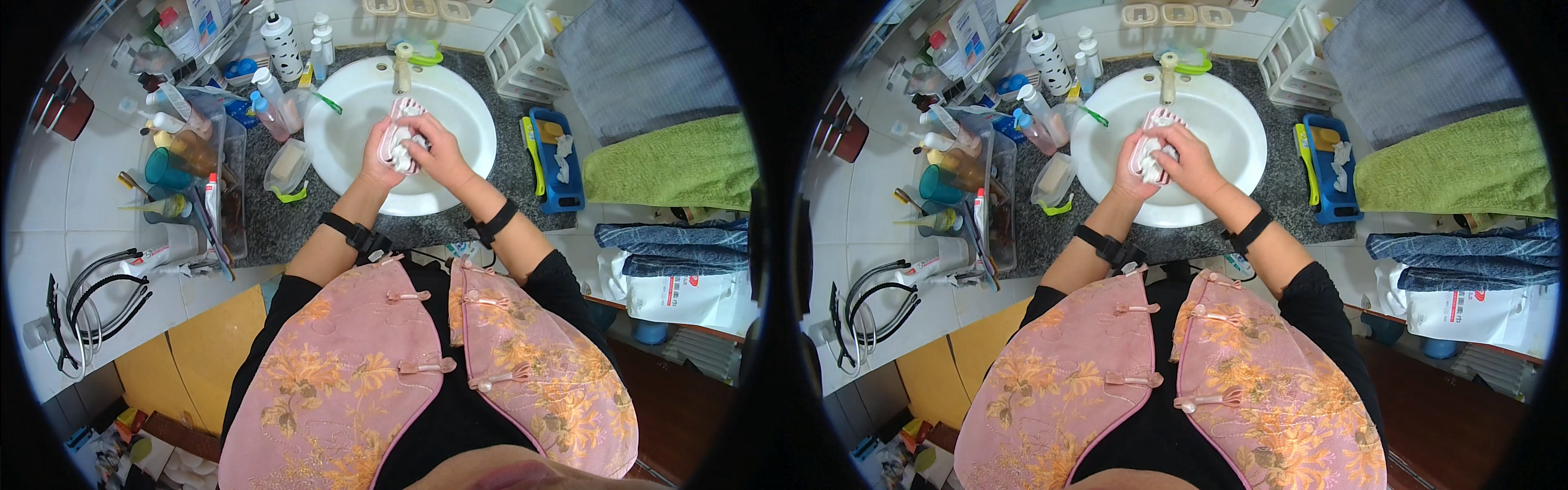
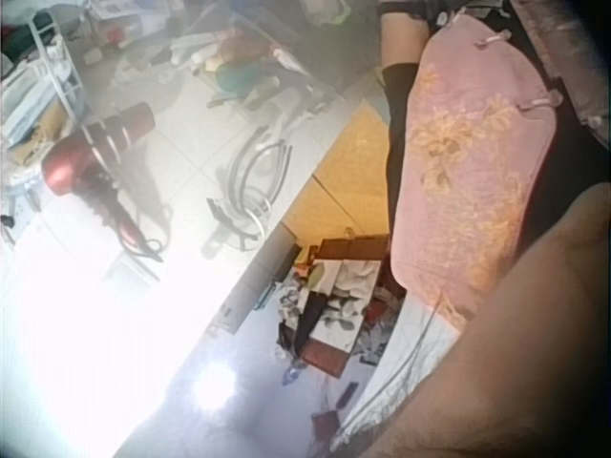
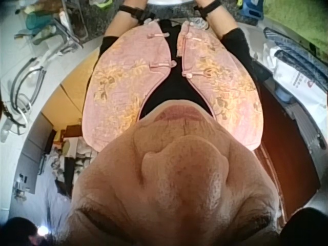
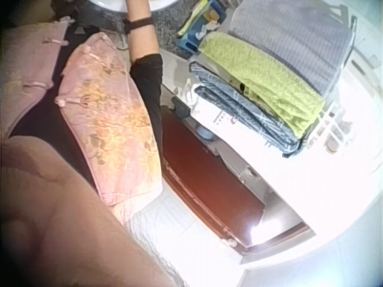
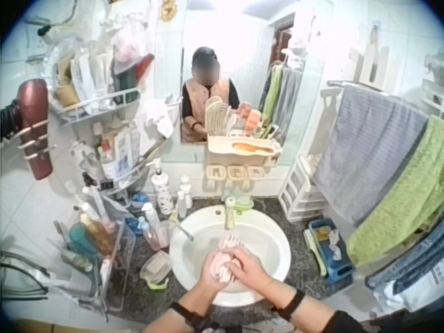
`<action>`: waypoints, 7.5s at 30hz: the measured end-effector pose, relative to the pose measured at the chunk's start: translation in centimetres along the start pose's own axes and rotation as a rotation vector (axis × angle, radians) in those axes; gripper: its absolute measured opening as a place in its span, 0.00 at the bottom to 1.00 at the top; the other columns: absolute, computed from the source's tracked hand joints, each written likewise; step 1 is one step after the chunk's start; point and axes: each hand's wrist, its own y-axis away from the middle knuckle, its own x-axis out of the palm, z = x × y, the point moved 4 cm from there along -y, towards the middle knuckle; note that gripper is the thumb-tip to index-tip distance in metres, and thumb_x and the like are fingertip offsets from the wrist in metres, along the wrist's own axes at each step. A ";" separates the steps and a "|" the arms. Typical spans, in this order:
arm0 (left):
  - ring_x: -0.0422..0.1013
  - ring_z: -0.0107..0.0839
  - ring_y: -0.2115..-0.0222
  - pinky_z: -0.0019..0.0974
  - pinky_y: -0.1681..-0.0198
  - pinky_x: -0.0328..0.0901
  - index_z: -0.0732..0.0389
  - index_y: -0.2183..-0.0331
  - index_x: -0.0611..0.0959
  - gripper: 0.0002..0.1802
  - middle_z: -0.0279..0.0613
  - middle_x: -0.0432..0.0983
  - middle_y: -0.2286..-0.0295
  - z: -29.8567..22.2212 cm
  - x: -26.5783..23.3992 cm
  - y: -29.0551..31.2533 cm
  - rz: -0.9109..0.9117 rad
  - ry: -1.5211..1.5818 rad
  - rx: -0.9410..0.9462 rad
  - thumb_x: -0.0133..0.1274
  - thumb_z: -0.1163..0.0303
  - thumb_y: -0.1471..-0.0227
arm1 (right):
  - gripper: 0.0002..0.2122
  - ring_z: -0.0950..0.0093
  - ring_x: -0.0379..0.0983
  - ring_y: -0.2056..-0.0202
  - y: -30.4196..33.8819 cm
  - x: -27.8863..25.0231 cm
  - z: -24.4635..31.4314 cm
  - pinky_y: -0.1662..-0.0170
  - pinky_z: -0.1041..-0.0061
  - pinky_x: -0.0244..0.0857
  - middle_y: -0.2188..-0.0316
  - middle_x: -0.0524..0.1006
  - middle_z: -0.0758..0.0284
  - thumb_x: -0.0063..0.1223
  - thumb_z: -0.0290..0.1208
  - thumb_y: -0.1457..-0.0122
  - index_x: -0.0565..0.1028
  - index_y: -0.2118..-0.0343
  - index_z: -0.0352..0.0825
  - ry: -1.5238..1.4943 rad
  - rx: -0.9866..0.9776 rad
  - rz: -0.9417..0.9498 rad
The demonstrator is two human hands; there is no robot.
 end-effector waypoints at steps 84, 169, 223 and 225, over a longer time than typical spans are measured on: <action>0.70 0.40 0.55 0.44 0.48 0.62 0.64 0.52 0.72 0.25 0.46 0.73 0.56 0.9 -2.7 2.5 -0.378 -0.244 0.214 0.38 0.60 0.48 | 0.05 0.62 0.72 0.67 3.2 0.9 -2.8 0.64 0.66 0.67 0.69 0.71 0.62 0.52 0.26 0.52 0.73 0.70 0.38 0.242 0.116 -0.058; 0.71 0.37 0.57 0.43 0.53 0.67 0.59 0.51 0.72 0.22 0.43 0.72 0.56 3.7 -6.4 2.1 -0.530 -0.164 0.046 0.38 0.56 0.40 | 0.10 0.58 0.74 0.67 0.5 3.3 -8.9 0.64 0.65 0.67 0.70 0.77 0.58 0.53 0.37 0.45 0.72 0.66 0.36 0.245 0.416 -0.101; 0.68 0.36 0.54 0.44 0.51 0.64 0.54 0.51 0.72 0.25 0.39 0.72 0.55 6.1 -7.5 -1.7 -0.483 -0.285 0.050 0.42 0.48 0.43 | 0.09 0.59 0.73 0.66 2.6 0.3 -10.7 0.64 0.67 0.67 0.67 0.75 0.60 0.52 0.28 0.52 0.74 0.67 0.35 0.354 0.310 0.227; 0.73 0.32 0.62 0.39 0.57 0.68 0.59 0.58 0.76 0.19 0.39 0.76 0.63 4.7 -9.1 -1.5 -0.485 -0.261 0.041 0.41 0.56 0.43 | 0.09 0.61 0.73 0.68 3.7 1.1 -11.9 0.65 0.68 0.66 0.69 0.75 0.60 0.52 0.28 0.53 0.74 0.67 0.35 0.237 0.429 0.337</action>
